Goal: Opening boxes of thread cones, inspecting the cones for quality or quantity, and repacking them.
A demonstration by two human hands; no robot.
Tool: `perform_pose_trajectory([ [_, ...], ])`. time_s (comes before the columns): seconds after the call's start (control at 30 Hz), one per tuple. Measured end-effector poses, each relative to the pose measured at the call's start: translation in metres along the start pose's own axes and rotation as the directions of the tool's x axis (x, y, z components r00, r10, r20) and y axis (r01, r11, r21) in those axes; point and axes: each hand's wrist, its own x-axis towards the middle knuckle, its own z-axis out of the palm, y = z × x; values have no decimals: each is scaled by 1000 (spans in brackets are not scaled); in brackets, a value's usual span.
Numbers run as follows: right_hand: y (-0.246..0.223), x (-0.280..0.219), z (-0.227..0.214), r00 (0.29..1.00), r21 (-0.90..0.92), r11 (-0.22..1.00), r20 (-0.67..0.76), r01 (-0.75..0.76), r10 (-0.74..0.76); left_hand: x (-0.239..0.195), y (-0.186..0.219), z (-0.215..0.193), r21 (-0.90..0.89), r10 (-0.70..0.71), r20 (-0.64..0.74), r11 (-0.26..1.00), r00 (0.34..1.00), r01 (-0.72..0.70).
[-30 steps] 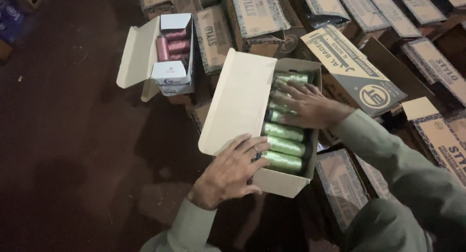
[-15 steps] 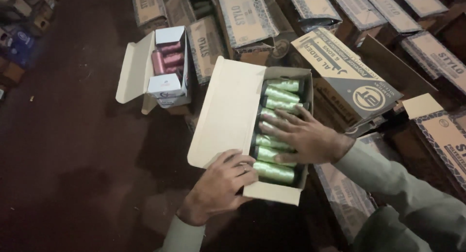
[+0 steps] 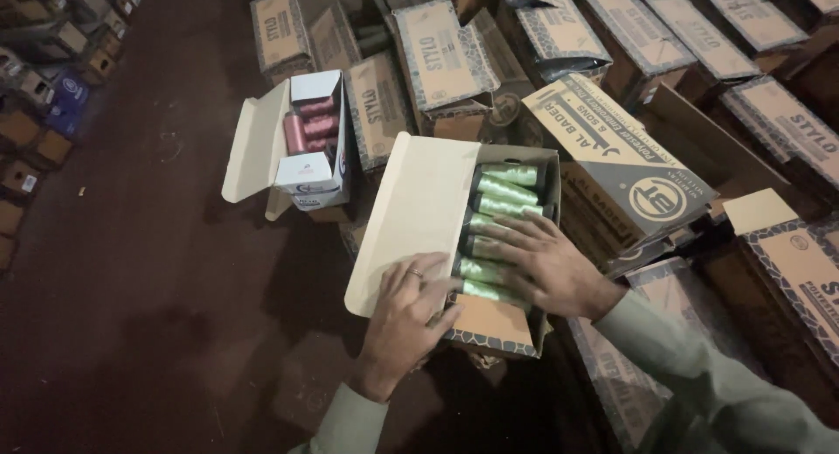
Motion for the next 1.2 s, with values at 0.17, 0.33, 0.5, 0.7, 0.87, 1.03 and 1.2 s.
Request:
perform_pose_trajectory([
  [0.17, 23, -3, 0, 958, 120, 988, -257, -97, 126, -5, -10, 8, 19, -28, 18, 999, 999, 28],
  [0.33, 67, 25, -27, 787, 168, 924, -486, -342, 380, -9, -34, 5, 278, -29, -239, 956, 971, 97],
  [0.5, 69, 49, -29, 838, 406, 814, -178, -416, 516, -16, -49, -47, 154, -455, -456, 806, 765, 572],
  [0.7, 103, 42, 4, 863, 217, 889, -234, -403, 448, 5, -15, -73, -850, -698, -104, 432, 709, 301],
  [0.87, 36, 25, -24, 843, 313, 875, -283, -369, 457, -2, -4, -40, -880, -443, -65, 448, 894, 159],
  [1.03, -72, -33, 3, 909, 147, 957, -304, -252, 286, 2, 13, -20, -887, -225, -50, 457, 973, 60],
  [1.2, -87, -58, 26, 966, -107, 981, -220, -163, 136, 7, 27, 1, -444, 103, -136, 883, 985, -154],
])
